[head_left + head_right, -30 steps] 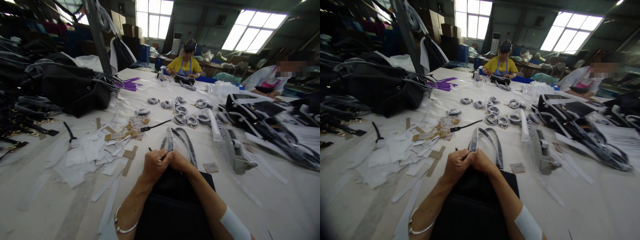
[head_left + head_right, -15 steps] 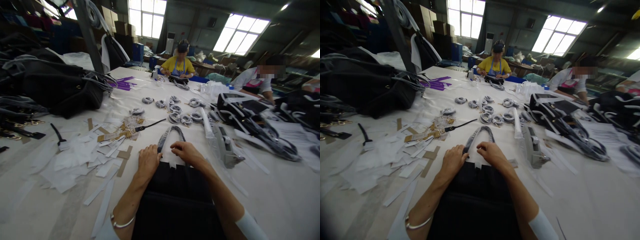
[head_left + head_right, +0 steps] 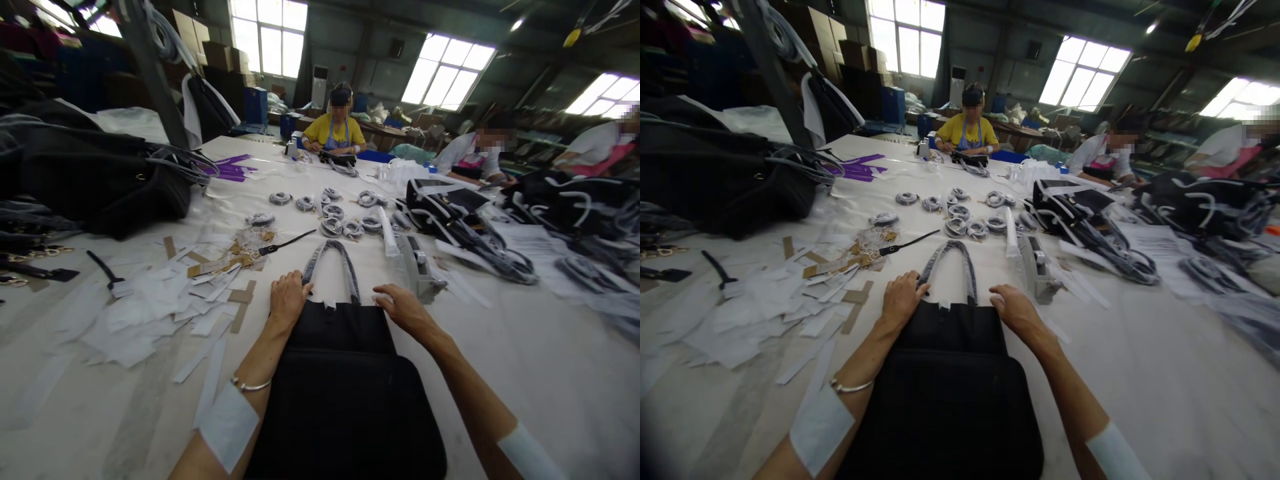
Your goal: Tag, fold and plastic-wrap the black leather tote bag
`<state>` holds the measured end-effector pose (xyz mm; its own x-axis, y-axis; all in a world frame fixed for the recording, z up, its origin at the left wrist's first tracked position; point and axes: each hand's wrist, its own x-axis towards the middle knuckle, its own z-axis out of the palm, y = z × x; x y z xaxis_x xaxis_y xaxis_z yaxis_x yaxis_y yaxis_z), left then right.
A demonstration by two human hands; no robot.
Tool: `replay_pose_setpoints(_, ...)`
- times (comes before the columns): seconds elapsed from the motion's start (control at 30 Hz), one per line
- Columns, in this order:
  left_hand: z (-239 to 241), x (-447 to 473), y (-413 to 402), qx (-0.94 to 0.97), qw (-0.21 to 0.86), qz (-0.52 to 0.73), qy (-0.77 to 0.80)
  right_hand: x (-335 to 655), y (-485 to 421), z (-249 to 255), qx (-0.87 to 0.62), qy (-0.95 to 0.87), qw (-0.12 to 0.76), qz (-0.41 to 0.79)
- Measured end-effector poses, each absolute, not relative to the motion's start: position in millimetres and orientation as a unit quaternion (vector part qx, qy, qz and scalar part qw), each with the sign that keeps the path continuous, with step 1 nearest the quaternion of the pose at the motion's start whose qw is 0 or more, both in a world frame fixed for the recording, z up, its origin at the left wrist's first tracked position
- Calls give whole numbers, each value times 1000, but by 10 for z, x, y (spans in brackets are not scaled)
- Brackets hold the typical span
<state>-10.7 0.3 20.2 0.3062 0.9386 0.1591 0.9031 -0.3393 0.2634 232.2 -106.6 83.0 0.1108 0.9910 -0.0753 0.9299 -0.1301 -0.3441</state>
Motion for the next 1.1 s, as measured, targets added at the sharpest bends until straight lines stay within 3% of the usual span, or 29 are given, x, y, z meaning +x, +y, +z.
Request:
replay_pose_setpoints(0.1, 198, -95, 6, 805, 56, 141, 574, 1952, -1472, 1182, -693, -687, 174, 133)
replay_pose_setpoints(0.2, 190, -89, 7, 803, 55, 144, 576, 1551, -1936, 1305, -616, -760, 172, 118)
replay_pose_setpoints(0.4, 314, -40, 22, 804, 70, 176, 564, 1322, -2210, 487, -606, -787, 89, 75)
replay_pose_setpoints(0.57, 735, -58, -217, 842, 103, 193, 492, 1391, -2149, 191, -616, -779, 105, 53)
replay_pose_setpoints(0.7, 865, -469, -625, 881, 188, 139, 411, 1385, -2200, 255, -616, -773, 148, 40)
replay_pose_setpoints(0.97, 580, -1339, -987, 792, 390, 115, 455, 1654, -2297, 216, -678, -664, 315, 26)
replay_pose_setpoints(1.1, 611, -1332, -1073, 783, 384, 137, 470, 1955, -2426, 310, -757, -508, 389, 129)
